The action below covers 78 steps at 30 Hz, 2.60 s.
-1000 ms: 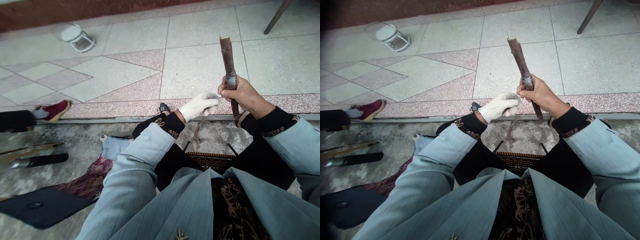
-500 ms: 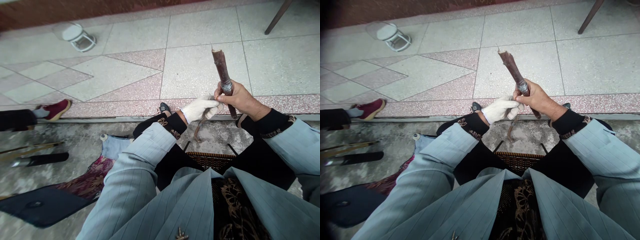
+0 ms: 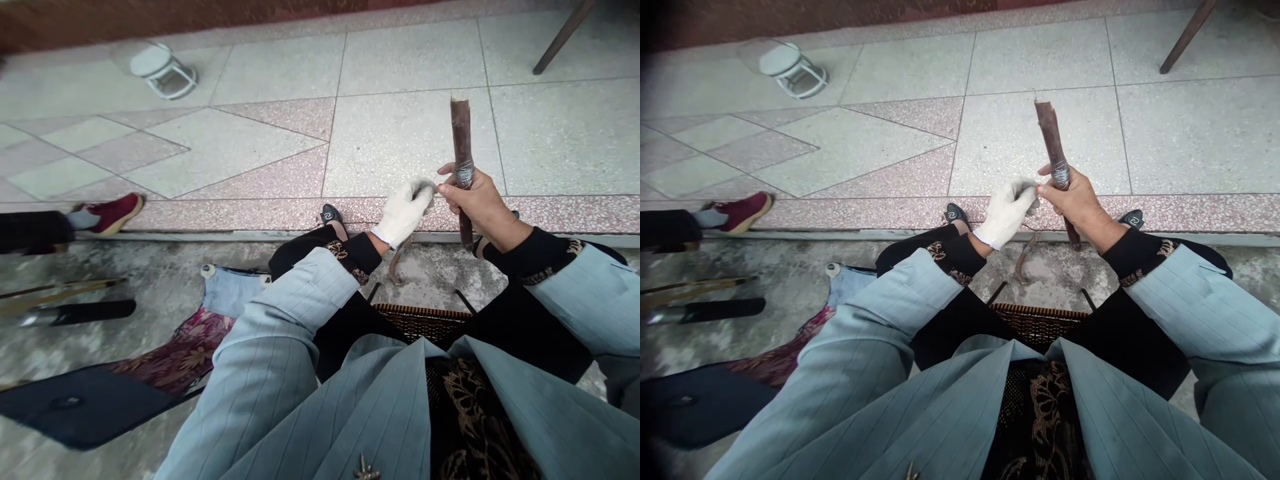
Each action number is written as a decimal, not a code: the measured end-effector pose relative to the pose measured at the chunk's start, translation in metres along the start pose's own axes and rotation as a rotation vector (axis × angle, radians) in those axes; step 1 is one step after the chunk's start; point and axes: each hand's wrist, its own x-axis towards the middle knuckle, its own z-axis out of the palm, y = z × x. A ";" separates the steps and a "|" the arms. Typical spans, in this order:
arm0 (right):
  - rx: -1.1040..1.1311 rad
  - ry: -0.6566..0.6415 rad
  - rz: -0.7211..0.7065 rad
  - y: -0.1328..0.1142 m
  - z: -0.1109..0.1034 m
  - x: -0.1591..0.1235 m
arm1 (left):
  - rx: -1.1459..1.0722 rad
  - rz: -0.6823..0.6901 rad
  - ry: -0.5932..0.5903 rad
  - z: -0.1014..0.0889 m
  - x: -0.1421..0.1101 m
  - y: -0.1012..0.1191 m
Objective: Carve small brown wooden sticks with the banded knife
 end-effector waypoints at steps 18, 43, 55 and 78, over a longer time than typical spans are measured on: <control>0.050 0.154 0.145 0.017 0.012 0.003 | -0.301 -0.068 0.088 0.005 0.004 -0.001; -0.343 -0.152 -0.209 -0.017 -0.023 0.024 | -0.675 -0.289 -0.528 -0.012 -0.005 0.015; -0.280 0.076 -0.061 -0.021 -0.013 0.014 | -0.287 -0.035 -0.114 -0.015 0.004 0.014; -0.288 0.180 -0.086 -0.015 0.009 0.012 | 0.256 0.254 0.182 -0.009 0.002 0.010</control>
